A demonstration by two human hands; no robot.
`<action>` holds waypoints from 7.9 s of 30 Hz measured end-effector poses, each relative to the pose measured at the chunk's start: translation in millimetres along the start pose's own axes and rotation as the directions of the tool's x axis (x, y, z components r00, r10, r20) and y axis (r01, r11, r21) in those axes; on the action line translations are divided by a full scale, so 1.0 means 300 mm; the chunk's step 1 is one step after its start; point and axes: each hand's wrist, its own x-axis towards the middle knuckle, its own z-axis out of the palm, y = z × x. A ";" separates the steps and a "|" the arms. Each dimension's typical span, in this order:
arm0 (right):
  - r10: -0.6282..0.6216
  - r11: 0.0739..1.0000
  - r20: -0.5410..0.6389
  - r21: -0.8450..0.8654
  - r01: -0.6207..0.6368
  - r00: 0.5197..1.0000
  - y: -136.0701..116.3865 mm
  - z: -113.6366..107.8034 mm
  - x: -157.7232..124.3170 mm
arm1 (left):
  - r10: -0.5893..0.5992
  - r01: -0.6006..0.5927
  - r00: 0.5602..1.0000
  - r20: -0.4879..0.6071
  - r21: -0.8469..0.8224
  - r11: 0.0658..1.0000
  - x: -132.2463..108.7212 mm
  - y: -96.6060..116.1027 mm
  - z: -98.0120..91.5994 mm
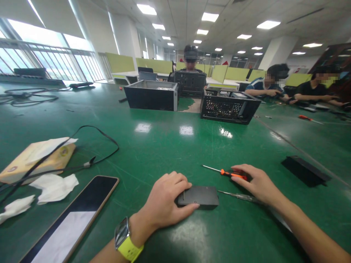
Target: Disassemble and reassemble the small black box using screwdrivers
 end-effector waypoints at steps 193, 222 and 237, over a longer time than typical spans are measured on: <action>0.010 0.922 0.281 0.368 -0.118 0.960 -0.203 0.038 -0.120 | -0.144 0.150 0.988 0.059 -0.132 0.980 -0.004 -0.004 0.002; -0.053 0.991 0.403 0.133 -0.001 0.914 -0.275 0.081 -0.119 | -0.164 0.168 0.986 0.040 -0.188 0.968 -0.010 -0.008 0.013; 0.079 0.994 0.420 0.037 -0.104 0.904 -0.112 -0.048 -0.074 | -0.222 0.211 0.972 -0.073 -0.140 0.967 0.009 -0.024 -0.004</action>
